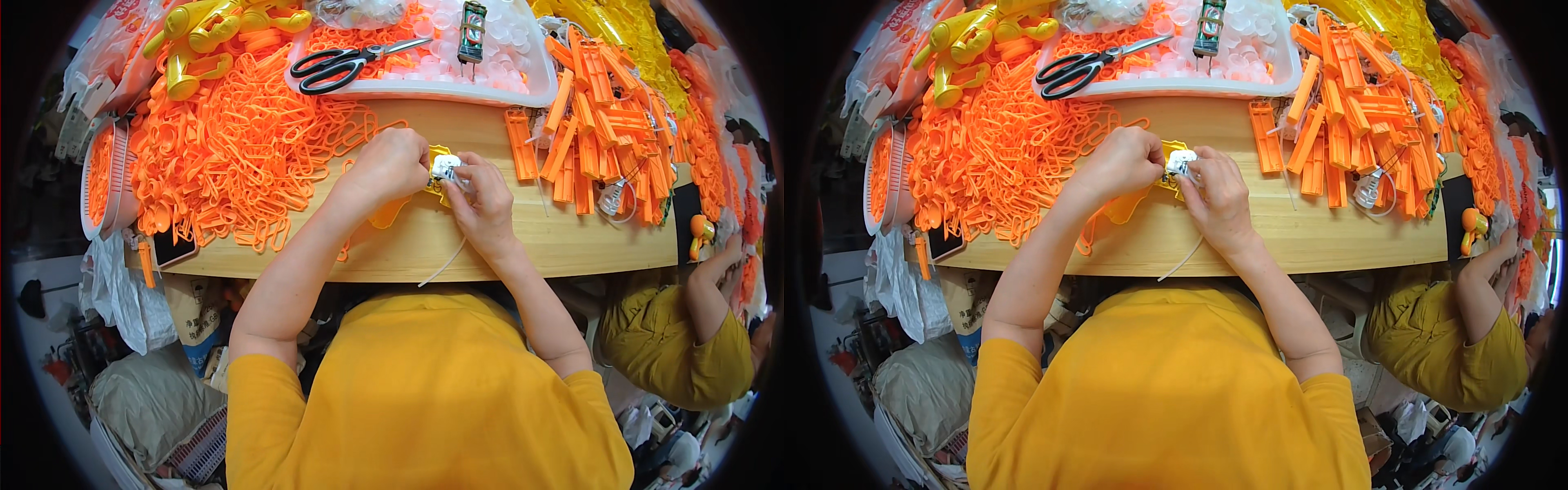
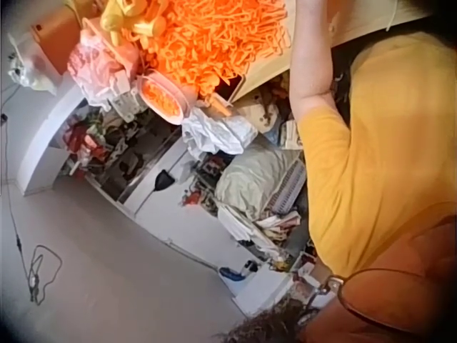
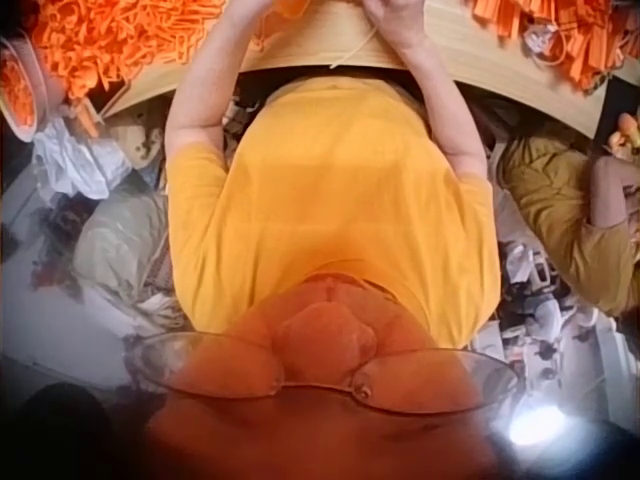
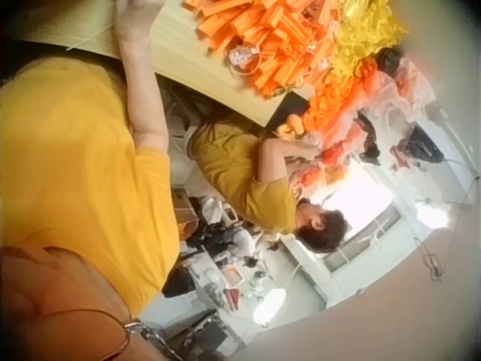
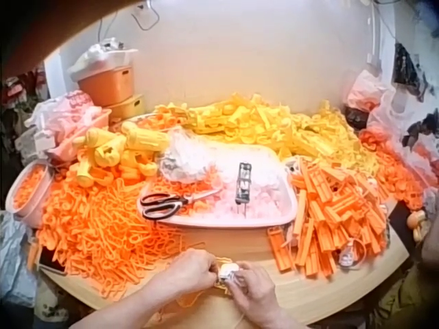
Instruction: Manually assembling small white components into yellow plastic toy shells at a factory workbench.
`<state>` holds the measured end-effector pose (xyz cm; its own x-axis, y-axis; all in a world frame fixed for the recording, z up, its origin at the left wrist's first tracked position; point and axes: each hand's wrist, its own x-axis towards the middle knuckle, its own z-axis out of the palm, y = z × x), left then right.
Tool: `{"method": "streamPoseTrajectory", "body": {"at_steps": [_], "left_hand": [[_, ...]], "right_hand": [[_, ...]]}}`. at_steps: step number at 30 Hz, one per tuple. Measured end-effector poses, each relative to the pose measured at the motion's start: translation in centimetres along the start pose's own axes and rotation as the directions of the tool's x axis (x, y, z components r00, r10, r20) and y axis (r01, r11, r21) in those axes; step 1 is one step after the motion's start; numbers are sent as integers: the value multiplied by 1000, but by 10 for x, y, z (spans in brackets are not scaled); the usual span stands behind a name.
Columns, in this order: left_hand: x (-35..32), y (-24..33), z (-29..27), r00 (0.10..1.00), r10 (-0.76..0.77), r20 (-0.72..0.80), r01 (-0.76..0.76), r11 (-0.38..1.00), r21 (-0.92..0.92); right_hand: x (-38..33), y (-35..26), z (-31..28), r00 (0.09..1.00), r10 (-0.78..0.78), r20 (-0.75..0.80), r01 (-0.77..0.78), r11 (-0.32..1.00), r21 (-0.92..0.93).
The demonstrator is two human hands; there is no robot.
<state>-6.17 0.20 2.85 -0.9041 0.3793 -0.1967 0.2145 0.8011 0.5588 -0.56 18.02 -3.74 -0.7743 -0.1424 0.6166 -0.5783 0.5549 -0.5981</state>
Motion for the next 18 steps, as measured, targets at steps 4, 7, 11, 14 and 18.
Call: {"method": "streamPoseTrajectory", "body": {"at_steps": [4, 7, 11, 14, 18], "left_hand": [[6, 4, -6, 999, -50, 23, 49, 998, 45], [8, 6, -10, 991, -107, 83, 103, 993, 54], [7, 12, -10, 987, -136, 91, 124, 985, 119], [7, 12, -10, 986, -133, 104, 119, 984, 131], [8, 11, -10, 989, -109, 103, 95, 986, 138]], "right_hand": [[0, 0, 1, 999, 31, -10, -30, 999, 25], [0, -2, -1, 997, 73, 1, -73, 994, 76], [-1, -2, -1, 997, 77, -12, -75, 992, 97], [-1, -2, 0, 988, 152, 10, -152, 978, 145], [-2, -3, 0, 989, 147, 1, -145, 978, 150]]}}
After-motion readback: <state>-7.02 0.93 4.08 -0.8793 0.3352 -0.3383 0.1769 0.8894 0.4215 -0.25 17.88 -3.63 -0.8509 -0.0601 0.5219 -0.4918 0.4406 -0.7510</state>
